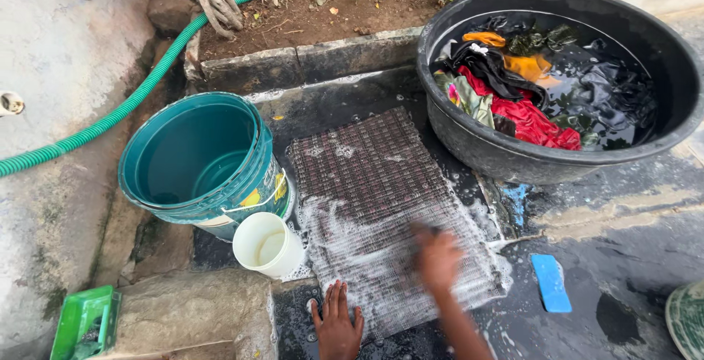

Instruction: The person washes a mat by applying soap and scrubbing the surface with a sponge while rinsing it with water from a bucket and mug.

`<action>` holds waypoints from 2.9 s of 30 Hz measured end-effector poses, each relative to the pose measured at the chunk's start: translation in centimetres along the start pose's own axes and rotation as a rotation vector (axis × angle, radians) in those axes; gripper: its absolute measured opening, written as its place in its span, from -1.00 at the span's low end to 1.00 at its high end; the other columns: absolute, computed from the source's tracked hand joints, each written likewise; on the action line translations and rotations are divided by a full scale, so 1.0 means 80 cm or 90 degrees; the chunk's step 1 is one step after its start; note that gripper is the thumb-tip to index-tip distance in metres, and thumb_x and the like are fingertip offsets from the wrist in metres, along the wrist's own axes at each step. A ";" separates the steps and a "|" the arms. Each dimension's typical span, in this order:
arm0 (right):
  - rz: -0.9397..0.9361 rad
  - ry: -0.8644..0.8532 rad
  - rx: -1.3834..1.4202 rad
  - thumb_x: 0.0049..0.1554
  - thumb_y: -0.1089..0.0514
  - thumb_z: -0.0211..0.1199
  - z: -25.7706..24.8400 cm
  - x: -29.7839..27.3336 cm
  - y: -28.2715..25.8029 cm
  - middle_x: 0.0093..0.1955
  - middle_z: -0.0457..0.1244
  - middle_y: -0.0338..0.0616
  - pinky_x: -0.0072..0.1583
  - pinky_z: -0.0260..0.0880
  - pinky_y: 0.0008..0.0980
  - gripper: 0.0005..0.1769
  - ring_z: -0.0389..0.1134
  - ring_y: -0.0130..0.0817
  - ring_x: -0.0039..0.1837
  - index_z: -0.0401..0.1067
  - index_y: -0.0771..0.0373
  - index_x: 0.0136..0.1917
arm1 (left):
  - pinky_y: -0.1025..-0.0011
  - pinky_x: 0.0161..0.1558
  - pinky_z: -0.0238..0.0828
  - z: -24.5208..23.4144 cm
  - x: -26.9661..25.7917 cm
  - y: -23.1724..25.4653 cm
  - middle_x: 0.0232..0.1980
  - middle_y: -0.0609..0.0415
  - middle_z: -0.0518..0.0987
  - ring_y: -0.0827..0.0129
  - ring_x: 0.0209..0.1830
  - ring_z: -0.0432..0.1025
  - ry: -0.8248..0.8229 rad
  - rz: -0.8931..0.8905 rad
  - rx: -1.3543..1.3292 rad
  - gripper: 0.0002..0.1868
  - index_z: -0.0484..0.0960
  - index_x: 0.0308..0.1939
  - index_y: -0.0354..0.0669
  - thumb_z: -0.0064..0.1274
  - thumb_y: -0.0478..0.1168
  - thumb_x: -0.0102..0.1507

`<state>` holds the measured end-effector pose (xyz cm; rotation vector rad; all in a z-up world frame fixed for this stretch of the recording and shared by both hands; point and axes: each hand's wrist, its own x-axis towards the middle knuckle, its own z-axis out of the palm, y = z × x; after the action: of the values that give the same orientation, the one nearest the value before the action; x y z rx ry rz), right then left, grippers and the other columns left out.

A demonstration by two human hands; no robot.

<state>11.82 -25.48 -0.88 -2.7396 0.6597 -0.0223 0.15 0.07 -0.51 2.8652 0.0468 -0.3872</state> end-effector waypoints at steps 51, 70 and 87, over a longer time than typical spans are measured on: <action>-0.879 0.064 -0.116 -0.11 0.36 0.27 -0.060 0.109 -0.115 0.46 0.20 0.15 0.17 0.52 0.05 0.08 0.36 0.12 0.33 0.13 -0.38 0.58 | -0.30 0.51 -0.40 0.113 0.132 0.146 0.56 -0.10 0.27 0.04 0.64 0.00 0.350 0.234 -0.002 -0.43 0.34 0.50 -0.28 -0.30 0.02 0.53; -0.952 0.034 -0.059 0.01 0.19 0.28 -0.036 0.043 -0.117 0.34 0.22 0.16 0.02 0.56 -0.08 -0.13 0.43 0.02 0.13 0.15 -0.26 0.54 | -0.17 0.59 -0.35 0.039 0.127 0.162 0.52 -0.16 0.26 0.03 0.57 0.06 -0.127 0.080 -0.269 -0.34 0.24 0.55 -0.08 -0.35 0.07 0.41; -0.821 -0.033 -0.119 0.12 0.12 0.32 -0.012 0.160 -0.219 0.36 0.19 0.10 0.35 0.25 0.08 -0.13 0.22 0.06 0.39 0.06 -0.28 0.60 | -0.32 0.47 -0.46 0.141 0.148 0.132 0.61 -0.08 0.16 0.05 0.66 -0.10 0.402 0.259 0.052 -0.24 0.24 0.51 -0.17 -0.26 0.31 0.46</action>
<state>30.89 -16.77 4.78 -2.7954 -1.2069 -0.1819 9.34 -12.96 -11.60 2.8501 -0.4354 0.6024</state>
